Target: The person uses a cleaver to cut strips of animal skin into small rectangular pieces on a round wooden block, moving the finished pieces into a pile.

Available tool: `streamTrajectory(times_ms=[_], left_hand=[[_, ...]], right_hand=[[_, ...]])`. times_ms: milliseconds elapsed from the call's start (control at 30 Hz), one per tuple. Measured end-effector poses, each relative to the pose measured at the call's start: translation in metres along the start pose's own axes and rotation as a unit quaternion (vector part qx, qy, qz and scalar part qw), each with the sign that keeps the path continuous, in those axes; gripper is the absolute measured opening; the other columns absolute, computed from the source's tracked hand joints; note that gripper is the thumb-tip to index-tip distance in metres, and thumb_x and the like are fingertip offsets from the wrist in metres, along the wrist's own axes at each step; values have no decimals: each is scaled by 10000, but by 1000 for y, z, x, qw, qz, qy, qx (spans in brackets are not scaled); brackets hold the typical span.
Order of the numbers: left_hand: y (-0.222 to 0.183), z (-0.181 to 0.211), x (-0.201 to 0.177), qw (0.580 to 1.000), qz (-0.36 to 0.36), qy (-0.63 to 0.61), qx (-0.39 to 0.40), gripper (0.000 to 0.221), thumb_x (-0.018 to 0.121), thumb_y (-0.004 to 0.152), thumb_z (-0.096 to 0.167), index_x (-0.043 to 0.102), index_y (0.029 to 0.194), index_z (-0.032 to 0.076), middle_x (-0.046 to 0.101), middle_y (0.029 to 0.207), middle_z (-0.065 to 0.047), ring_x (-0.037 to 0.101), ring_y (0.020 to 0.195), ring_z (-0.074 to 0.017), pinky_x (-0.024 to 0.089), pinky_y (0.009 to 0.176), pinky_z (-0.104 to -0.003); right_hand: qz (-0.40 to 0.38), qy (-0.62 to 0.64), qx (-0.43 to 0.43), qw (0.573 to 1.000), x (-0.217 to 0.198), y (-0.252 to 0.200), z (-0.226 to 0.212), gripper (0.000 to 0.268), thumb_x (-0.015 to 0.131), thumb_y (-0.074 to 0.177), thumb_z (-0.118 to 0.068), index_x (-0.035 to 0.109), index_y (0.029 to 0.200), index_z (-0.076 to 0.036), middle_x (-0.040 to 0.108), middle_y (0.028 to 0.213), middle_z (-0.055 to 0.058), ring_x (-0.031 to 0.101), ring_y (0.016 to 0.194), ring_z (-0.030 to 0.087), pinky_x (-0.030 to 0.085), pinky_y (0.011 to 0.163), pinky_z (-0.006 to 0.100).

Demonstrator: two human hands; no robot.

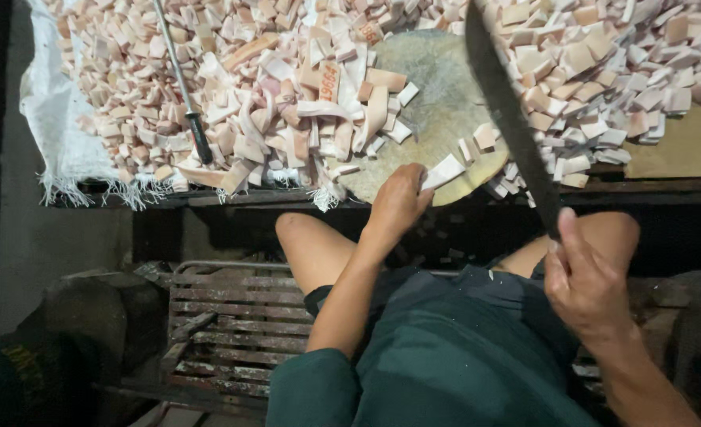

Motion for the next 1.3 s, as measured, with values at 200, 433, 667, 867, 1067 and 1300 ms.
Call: streamTrajectory(times_ms=[200,433,667,867,1067,1300], left_hand=[[2,2,1,1000,3,-8,-3,309,742,818,165,606,1054,19,651,995,-231,638,943,-451,512,797,-513],[2,7,3,999,37,-19,35,372,754,815,167,572,1103,19,617,1055,-231,626,945,-452,512,784,-514],[7,-1,10,999,-31,36,16,354,801,809,198,571,1018,29,604,1034,-223,634,930,-447,515,782,-518],[16,-20,-32,975,185,69,99,404,705,840,106,586,1211,-3,608,1147,-228,599,1079,-435,500,958,-499],[44,-51,-70,956,223,192,-17,392,728,885,259,651,1179,12,658,1141,-200,573,1078,-420,452,920,-528],[64,-41,-60,956,198,199,-78,262,765,865,281,680,961,52,698,995,-182,640,983,-406,481,874,-541]], right_hand=[[-305,-178,139,925,49,-1,-1,658,656,941,-152,463,1570,-167,706,703,128,669,589,287,534,593,428],[-26,-56,-7,998,3,-6,-1,634,606,981,37,424,1587,80,660,903,220,605,678,290,517,602,425],[-214,-22,131,968,50,-6,1,674,677,840,-7,554,1501,-60,700,779,198,636,578,343,497,551,486],[-52,89,141,985,12,-9,8,581,595,984,-104,479,1549,-175,644,845,187,605,612,292,513,623,438],[-191,39,133,972,27,-25,11,625,633,818,-91,593,1441,-126,724,838,191,655,647,387,516,582,507],[-46,-154,45,986,32,21,61,406,710,907,-126,736,1312,-143,583,602,129,546,536,365,427,556,481]])
Point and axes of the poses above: each hand's wrist, its own y-axis towards the middle knuckle, its own x-axis out of the palm, z = x × y, the point moved 5 cm from there along y, towards the middle knuckle
